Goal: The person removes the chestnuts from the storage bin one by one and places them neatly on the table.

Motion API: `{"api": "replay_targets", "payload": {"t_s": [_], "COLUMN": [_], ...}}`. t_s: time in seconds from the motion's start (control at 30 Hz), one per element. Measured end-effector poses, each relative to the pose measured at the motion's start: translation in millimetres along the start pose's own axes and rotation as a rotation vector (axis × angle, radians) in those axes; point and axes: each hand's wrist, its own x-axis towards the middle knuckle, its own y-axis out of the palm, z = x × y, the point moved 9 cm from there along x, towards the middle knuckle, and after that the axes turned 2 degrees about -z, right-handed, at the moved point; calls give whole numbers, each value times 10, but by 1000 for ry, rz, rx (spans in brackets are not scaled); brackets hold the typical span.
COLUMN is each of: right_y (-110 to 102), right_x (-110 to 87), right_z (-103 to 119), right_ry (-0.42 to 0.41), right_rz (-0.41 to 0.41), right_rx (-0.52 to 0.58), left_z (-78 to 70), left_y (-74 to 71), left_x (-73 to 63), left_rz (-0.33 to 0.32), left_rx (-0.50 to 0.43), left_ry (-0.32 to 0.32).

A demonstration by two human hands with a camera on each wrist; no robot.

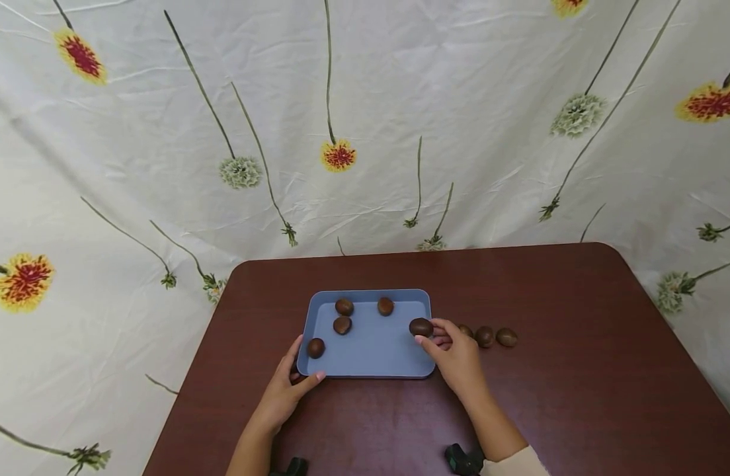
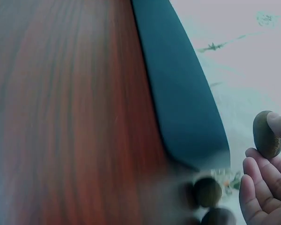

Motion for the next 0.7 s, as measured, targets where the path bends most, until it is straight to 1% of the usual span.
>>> {"api": "replay_targets", "payload": {"t_s": [0.13, 0.27, 0.53, 0.7], "right_y": [-158, -246, -307, -274], "right_x": [-53, -117, -229, -252], "right_z": [-146, -251, -385, -496], "right_ry": [34, 66, 85, 100], "right_rz": [-31, -39, -32, 15], "right_rx": [-5, -7, -70, -142], "left_z": [0, 6, 7, 1], "left_y": [3, -5, -5, -6], "left_x": [2, 7, 14, 12], "left_rz": [0, -5, -9, -9], "left_rx": [-1, 5, 8, 10], "left_ry": [0, 0, -2, -2]}}
